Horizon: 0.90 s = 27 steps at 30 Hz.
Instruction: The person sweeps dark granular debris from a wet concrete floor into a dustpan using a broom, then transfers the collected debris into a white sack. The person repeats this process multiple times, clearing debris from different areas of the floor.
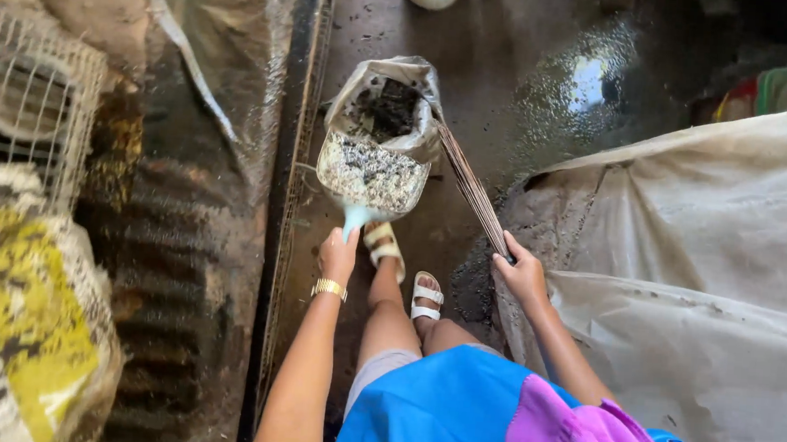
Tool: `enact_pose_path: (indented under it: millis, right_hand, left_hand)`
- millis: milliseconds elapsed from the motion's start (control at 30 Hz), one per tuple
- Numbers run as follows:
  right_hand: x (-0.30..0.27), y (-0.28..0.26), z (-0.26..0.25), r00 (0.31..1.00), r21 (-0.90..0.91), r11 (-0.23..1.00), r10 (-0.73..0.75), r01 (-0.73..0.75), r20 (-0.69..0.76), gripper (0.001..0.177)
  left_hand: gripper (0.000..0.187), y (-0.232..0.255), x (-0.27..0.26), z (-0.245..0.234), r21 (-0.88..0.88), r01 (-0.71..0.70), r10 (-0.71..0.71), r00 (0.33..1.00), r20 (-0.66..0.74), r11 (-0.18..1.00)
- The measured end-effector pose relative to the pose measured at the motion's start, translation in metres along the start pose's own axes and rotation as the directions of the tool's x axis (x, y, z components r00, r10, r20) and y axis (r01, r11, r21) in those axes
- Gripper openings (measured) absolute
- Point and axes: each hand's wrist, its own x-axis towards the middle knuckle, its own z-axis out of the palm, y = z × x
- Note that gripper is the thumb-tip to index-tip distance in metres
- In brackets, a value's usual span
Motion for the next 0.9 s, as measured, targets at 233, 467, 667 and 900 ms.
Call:
enact_pose_path:
  millis: [233,467,667,900]
  right_hand:
    - [0.056,-0.063,0.013,0.998,0.014,1.0,0.013,-0.012,-0.057,0.055]
    - [0.121,-0.107,0.031,0.989,-0.056,0.988,0.146,-0.146,0.009,0.053]
    - [0.218,-0.139,0.025,0.974,-0.242,0.97,0.062,-0.008,0.218,0.049]
    - [0.304,-0.206,0.027,0.827,-0.441,0.839,-0.018,0.318,0.562,0.049]
  left_hand:
    - [0.06,0.082,0.161,0.005,0.167,-0.016,-0.014,0.984,0.176,0.986]
    - [0.057,0.125,0.246,0.023,-0.01,0.151,-0.133,0.897,0.422,0.988]
    - [0.057,0.12,0.294,0.055,0.217,0.087,-0.164,0.915,0.368,0.972]
    - [0.053,0.129,0.319,0.062,0.326,0.066,-0.163,0.946,0.279,0.943]
